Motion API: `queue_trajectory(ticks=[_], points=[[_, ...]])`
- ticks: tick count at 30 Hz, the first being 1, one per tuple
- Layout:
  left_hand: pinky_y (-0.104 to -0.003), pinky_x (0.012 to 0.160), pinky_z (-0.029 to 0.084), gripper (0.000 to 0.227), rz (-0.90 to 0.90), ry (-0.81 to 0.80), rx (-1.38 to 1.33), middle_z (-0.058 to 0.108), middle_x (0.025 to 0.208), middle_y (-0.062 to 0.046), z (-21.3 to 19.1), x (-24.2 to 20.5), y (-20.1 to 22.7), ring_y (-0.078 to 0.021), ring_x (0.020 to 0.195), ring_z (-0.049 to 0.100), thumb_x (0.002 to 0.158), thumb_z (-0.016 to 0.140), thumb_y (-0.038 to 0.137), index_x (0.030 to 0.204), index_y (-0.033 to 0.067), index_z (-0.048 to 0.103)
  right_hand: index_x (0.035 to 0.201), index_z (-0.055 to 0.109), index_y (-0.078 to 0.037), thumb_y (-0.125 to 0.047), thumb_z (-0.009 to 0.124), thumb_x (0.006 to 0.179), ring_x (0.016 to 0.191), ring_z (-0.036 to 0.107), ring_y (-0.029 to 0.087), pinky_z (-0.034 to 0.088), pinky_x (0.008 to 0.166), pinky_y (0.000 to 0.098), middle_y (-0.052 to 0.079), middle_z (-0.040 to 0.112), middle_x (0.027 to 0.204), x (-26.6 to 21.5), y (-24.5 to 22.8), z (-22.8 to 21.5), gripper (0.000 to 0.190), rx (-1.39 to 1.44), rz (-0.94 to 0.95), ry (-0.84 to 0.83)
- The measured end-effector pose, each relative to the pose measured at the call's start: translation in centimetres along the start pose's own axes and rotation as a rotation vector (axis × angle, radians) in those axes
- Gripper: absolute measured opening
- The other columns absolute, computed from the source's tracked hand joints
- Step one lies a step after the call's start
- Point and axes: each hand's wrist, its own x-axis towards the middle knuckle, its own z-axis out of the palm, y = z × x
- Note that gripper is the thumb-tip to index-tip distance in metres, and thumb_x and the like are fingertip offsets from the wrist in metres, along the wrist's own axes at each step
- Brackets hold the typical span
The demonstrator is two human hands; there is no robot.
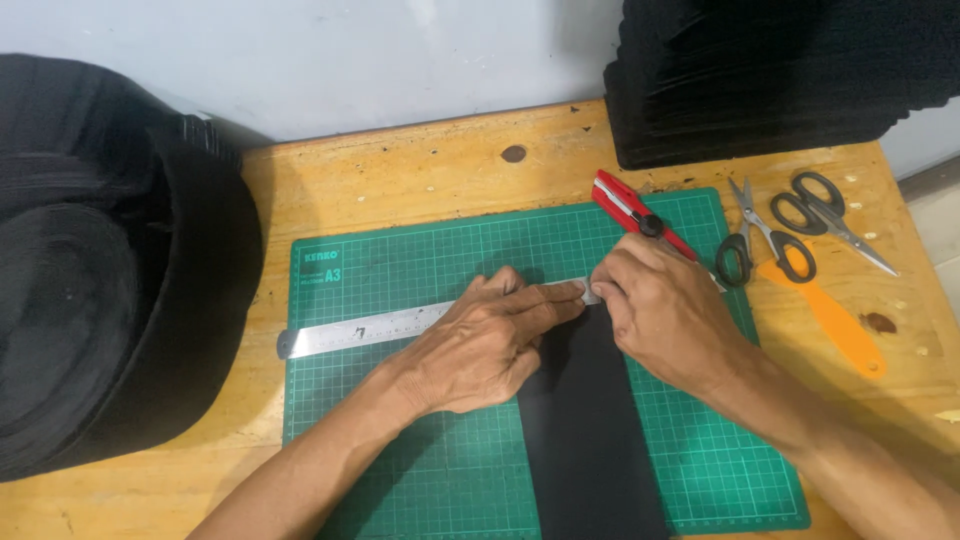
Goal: Measuring and cutting black foam strips using a ruler and utility knife on a cutting mat.
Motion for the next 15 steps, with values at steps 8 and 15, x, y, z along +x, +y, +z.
queue_trajectory(ticks=[8,15], points=[[-0.057,0.095,0.054,0.057,-0.332,0.073,-0.714,0.052,0.132,-0.031,-0.9,-0.8,-3.3,-0.0443,0.115,0.061,0.089,0.045,0.005,0.145,-0.0039,0.042,0.092,0.067,-0.017,-0.022,0.067,0.092,0.093,0.067,0.029,0.057,0.080,0.0421,0.005,0.062,0.093,-0.8,1.5,1.0,0.005,-0.047,-0.044,0.035],[-0.033,0.091,0.054,0.033,-0.438,0.291,-0.580,0.060,0.129,-0.007,-3.5,-1.1,-3.5,-0.0166,0.105,0.060,0.098,0.050,0.001,0.128,0.0129,0.054,0.088,0.070,-0.008,-0.007,0.064,0.093,0.083,0.064,0.025,0.053,0.076,0.0402,0.003,0.065,0.093,-0.5,0.1,0.3,0.008,-0.040,-0.091,0.074]])
